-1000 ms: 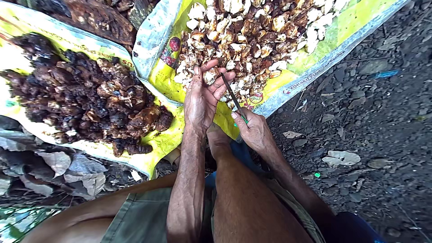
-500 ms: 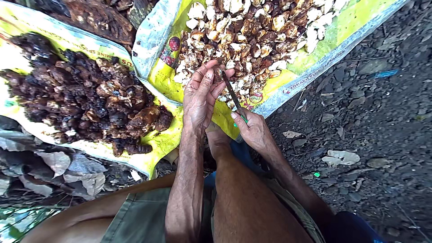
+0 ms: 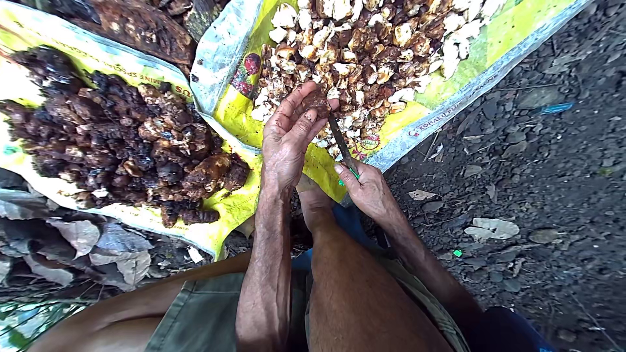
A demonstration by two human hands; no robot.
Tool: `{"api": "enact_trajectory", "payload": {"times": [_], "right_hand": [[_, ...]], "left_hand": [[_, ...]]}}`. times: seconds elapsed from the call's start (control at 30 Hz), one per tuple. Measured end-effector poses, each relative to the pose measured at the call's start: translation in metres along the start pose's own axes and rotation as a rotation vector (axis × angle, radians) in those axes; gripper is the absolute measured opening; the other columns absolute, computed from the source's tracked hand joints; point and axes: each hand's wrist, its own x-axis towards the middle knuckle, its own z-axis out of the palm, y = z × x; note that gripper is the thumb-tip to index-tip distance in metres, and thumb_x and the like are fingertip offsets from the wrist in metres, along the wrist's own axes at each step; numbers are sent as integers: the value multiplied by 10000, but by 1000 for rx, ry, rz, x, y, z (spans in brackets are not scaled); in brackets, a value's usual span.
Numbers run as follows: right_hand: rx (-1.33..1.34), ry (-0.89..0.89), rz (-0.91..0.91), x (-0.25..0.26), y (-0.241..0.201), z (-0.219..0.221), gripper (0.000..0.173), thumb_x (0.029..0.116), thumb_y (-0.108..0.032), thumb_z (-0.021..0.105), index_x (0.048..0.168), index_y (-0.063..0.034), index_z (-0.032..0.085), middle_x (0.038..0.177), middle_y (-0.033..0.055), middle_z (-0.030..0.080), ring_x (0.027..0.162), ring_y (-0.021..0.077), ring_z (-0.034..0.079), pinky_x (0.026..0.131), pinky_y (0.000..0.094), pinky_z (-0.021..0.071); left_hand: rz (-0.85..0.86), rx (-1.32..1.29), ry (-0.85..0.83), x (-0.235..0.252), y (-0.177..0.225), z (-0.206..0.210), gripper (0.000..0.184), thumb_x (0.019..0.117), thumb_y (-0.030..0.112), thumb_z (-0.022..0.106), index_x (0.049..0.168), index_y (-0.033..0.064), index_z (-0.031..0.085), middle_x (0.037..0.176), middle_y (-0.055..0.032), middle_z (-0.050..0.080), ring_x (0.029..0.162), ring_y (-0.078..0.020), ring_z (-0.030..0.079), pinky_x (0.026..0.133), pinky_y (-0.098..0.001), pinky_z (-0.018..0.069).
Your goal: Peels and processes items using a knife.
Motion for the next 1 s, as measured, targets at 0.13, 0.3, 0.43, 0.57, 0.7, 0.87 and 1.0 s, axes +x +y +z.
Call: {"api": "enact_trajectory", "payload": {"times": [0.13, 0.3, 0.43, 0.57, 0.7, 0.87, 1.0], "right_hand": [[13, 8, -27, -2, -3, 0, 359, 1076, -405, 485, 871, -133, 600, 610, -33, 443, 526, 90, 457, 510, 298, 383], [22, 40, -105, -4, -5, 4, 380, 1076, -442, 449, 913, -137, 608, 607, -37, 450, 520, 86, 473, 499, 295, 403], [7, 78, -157, -6, -7, 6, 378, 1084, -429, 418, 920, -135, 592, 587, -46, 430, 496, 76, 458, 476, 280, 390], [-9, 108, -191, -8, -9, 7, 409, 1089, -414, 384, 907, -125, 608, 567, -37, 478, 481, 88, 518, 465, 299, 447], [-173, 155, -211, -8, -14, 6, 414, 1086, -401, 383, 876, -118, 601, 545, -20, 427, 476, 153, 480, 463, 360, 380], [-202, 147, -192, -4, -14, 6, 427, 1089, -415, 373, 885, -113, 598, 553, -10, 428, 483, 171, 487, 466, 372, 380], [-161, 148, -163, 1, -14, 4, 408, 1088, -410, 396, 896, -115, 604, 555, -12, 435, 482, 161, 484, 467, 367, 388]], "left_hand": [[-19, -109, 7, -14, 1, 2, 351, 1078, 54, 386, 1424, 30, 436, 1288, -199, 597, 1159, -305, 654, 1018, -431, 546], [-31, -351, 81, 5, -8, 2, 305, 1108, 174, 240, 1225, 46, 491, 1097, -214, 653, 1045, -345, 698, 969, -484, 565], [-28, -297, 158, 8, -5, 11, 407, 1119, 222, 188, 1263, 42, 524, 1117, -165, 627, 982, -311, 686, 971, -517, 550], [-3, -242, 192, 11, -7, 14, 393, 1120, 182, 223, 1291, 3, 528, 1142, -168, 632, 1035, -275, 681, 980, -437, 554], [36, -206, 166, 10, -10, 15, 371, 1113, 148, 201, 1256, -3, 508, 1063, -158, 661, 1010, -254, 700, 987, -425, 555], [35, -96, 171, 11, -11, 20, 416, 1127, 166, 211, 1333, -13, 525, 1201, -133, 629, 1001, -209, 671, 945, -384, 560], [51, -92, 186, 11, -12, 23, 427, 1130, 176, 198, 1344, -2, 522, 1262, -125, 605, 1029, -199, 655, 957, -376, 546]]}}
